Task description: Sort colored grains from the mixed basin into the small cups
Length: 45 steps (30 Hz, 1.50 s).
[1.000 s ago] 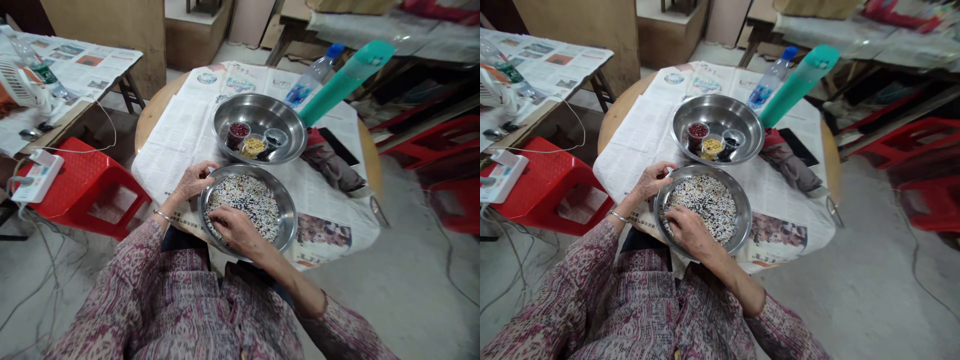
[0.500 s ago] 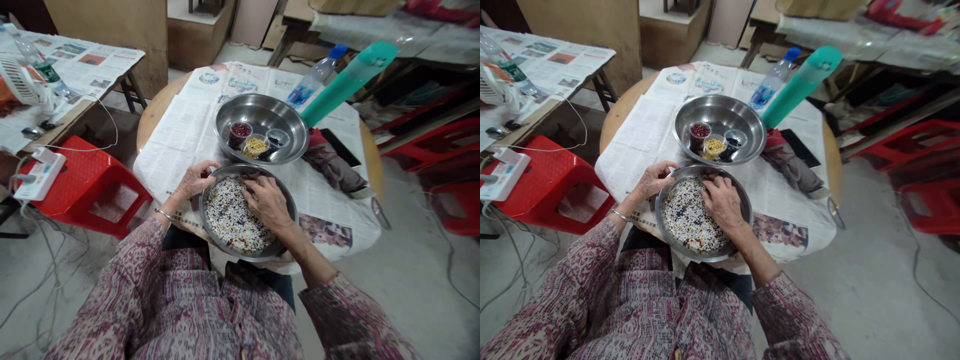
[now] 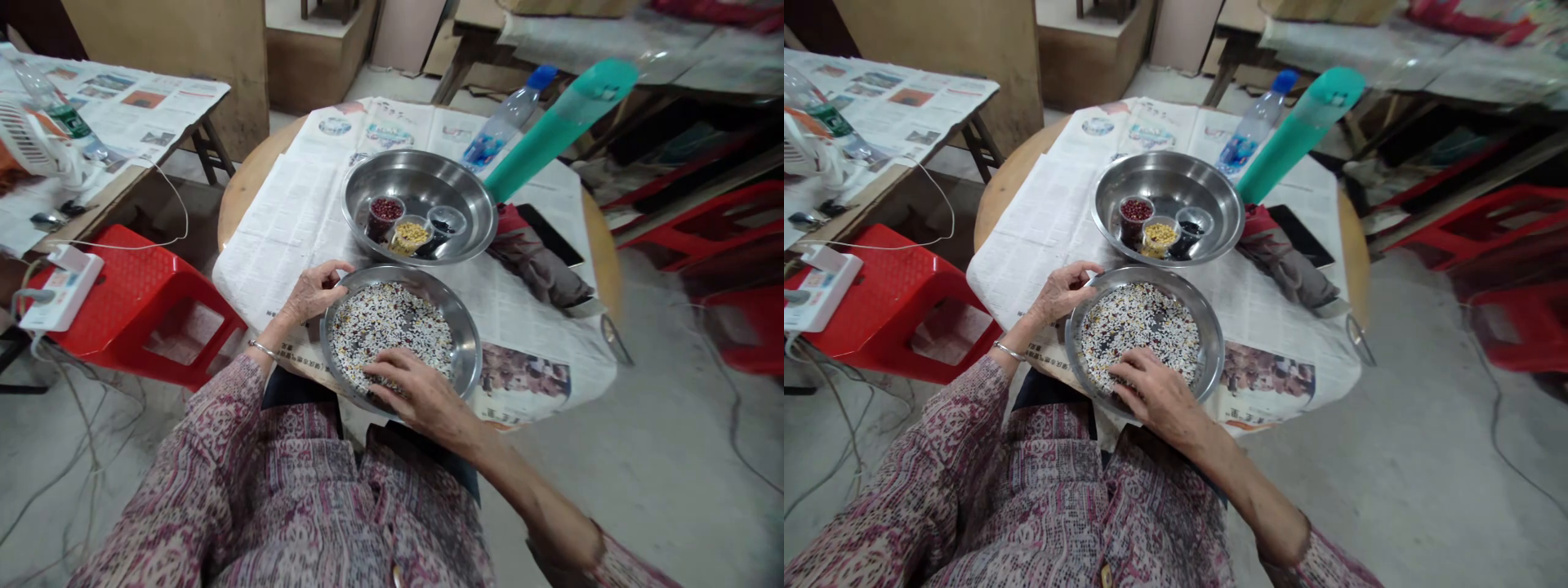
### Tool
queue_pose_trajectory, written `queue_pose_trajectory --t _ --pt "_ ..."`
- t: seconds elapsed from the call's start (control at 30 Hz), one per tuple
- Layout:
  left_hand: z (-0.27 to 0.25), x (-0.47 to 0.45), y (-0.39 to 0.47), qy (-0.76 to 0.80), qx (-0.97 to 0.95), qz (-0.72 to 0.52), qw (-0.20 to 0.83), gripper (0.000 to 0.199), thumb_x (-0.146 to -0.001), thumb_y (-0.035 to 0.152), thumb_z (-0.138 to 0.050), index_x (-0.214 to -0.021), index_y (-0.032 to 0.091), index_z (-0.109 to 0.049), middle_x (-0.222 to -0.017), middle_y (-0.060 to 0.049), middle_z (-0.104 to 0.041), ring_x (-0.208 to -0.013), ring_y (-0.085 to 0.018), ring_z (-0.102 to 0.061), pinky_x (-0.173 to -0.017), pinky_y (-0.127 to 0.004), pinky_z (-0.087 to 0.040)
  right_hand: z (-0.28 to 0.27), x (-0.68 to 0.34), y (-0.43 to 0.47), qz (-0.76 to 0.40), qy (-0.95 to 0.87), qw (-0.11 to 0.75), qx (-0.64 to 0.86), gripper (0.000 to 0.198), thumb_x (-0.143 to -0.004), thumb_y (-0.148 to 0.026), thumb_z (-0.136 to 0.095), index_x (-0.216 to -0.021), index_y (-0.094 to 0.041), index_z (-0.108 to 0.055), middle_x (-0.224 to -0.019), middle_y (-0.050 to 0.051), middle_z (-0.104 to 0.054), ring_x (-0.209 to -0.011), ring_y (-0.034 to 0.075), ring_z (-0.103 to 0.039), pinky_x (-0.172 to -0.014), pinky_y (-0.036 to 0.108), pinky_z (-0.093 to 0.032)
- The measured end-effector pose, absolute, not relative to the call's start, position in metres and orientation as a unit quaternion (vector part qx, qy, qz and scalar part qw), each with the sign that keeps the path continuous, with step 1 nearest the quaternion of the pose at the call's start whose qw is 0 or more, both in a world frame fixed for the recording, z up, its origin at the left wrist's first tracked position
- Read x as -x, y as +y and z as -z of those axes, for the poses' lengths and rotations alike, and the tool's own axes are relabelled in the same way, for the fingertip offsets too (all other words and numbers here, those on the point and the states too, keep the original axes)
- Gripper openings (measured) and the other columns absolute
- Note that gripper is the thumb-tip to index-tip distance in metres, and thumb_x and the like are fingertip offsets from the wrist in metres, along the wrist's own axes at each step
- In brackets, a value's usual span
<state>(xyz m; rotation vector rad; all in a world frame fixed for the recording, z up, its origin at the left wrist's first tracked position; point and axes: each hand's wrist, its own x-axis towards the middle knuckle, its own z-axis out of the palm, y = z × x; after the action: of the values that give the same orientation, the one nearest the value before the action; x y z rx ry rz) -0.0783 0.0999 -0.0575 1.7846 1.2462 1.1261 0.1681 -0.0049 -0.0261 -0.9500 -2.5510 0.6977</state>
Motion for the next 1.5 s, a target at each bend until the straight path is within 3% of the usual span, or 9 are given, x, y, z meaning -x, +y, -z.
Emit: queue_pose_trajectory --t 0.17,0.43,0.67,0.93,1.2,1.27,1.37,1.5 --pt "0.058 0.079 0.100 0.478 -0.684 -0.435 0.339 0.031 -0.076 0.010 -0.063 -0.104 0.021 -0.068 -0.065 0.006 -0.049 -0.059 -0.009 -0.044 -0.060 -0.022 -0.039 0.036 -0.171 0.015 -0.199 -0.902 0.152 0.353 0.026 -0.095 -0.017 -0.049 -0.107 -0.025 -0.071 -0.103 0.009 -0.068 -0.100 0.024 -0.062 -0.087 0.045 -0.057" --pt "0.058 0.078 0.100 0.478 -0.679 -0.435 0.348 0.032 -0.074 0.007 -0.062 -0.103 0.021 -0.068 -0.065 0.006 -0.049 -0.059 -0.009 -0.045 -0.060 -0.023 -0.039 0.049 -0.174 0.065 -0.087 -0.837 0.207 0.499 0.027 -0.095 -0.025 -0.051 -0.113 -0.021 -0.071 -0.113 0.013 -0.067 -0.112 0.030 -0.058 -0.097 0.050 -0.053" --pt "0.058 0.078 0.100 0.480 -0.684 -0.434 0.337 0.033 -0.074 0.007 -0.061 -0.103 0.020 -0.068 -0.065 0.007 -0.048 -0.059 -0.009 -0.045 -0.061 -0.023 -0.039 0.039 -0.124 0.056 -0.114 -0.882 0.182 0.420 0.029 -0.097 -0.033 -0.054 -0.120 -0.020 -0.067 -0.123 0.015 -0.065 -0.116 0.031 -0.056 -0.097 0.053 -0.051" --pt "0.057 0.078 0.099 0.479 -0.689 -0.433 0.330 0.027 -0.079 0.010 -0.064 -0.103 0.021 -0.067 -0.064 0.007 -0.050 -0.057 -0.009 -0.043 -0.058 -0.022 -0.038 0.026 -0.140 0.016 -0.165 -0.938 0.122 0.281 0.018 -0.096 -0.026 -0.056 -0.107 -0.023 -0.070 -0.117 0.009 -0.068 -0.115 0.026 -0.056 -0.099 0.048 -0.050" --pt "0.058 0.078 0.100 0.478 -0.685 -0.435 0.336 0.030 -0.077 0.007 -0.064 -0.104 0.020 -0.068 -0.064 0.007 -0.050 -0.058 -0.008 -0.044 -0.059 -0.021 -0.038 0.030 -0.206 0.028 -0.071 -0.885 0.187 0.419 0.019 -0.096 -0.024 -0.053 -0.100 -0.019 -0.071 -0.111 0.012 -0.070 -0.107 0.027 -0.062 -0.093 0.044 -0.054" --pt "0.058 0.078 0.100 0.478 -0.684 -0.436 0.337 0.031 -0.076 0.006 -0.064 -0.104 0.020 -0.068 -0.064 0.007 -0.049 -0.058 -0.008 -0.044 -0.059 -0.022 -0.038 0.023 -0.213 0.027 -0.106 -0.880 0.165 0.433 0.019 -0.097 -0.027 -0.052 -0.098 -0.020 -0.070 -0.106 0.010 -0.070 -0.101 0.025 -0.065 -0.088 0.040 -0.054" --pt "0.057 0.078 0.099 0.475 -0.683 -0.438 0.340 0.032 -0.076 0.005 -0.062 -0.103 0.020 -0.068 -0.064 0.007 -0.049 -0.058 -0.008 -0.044 -0.060 -0.022 -0.039 0.009 -0.216 0.021 -0.194 -0.892 0.058 0.405 0.020 -0.097 -0.027 -0.053 -0.088 -0.022 -0.069 -0.090 0.004 -0.070 -0.083 0.019 -0.067 -0.076 0.032 -0.053" --pt "0.056 0.078 0.099 0.472 -0.679 -0.442 0.347 0.033 -0.074 0.004 -0.062 -0.103 0.019 -0.068 -0.064 0.007 -0.048 -0.058 -0.008 -0.043 -0.060 -0.022 -0.039 -0.001 -0.212 0.015 -0.229 -0.894 -0.052 0.380 0.020 -0.091 -0.017 -0.054 -0.078 -0.022 -0.069 -0.083 0.003 -0.070 -0.078 0.017 -0.067 -0.072 0.029 -0.050"
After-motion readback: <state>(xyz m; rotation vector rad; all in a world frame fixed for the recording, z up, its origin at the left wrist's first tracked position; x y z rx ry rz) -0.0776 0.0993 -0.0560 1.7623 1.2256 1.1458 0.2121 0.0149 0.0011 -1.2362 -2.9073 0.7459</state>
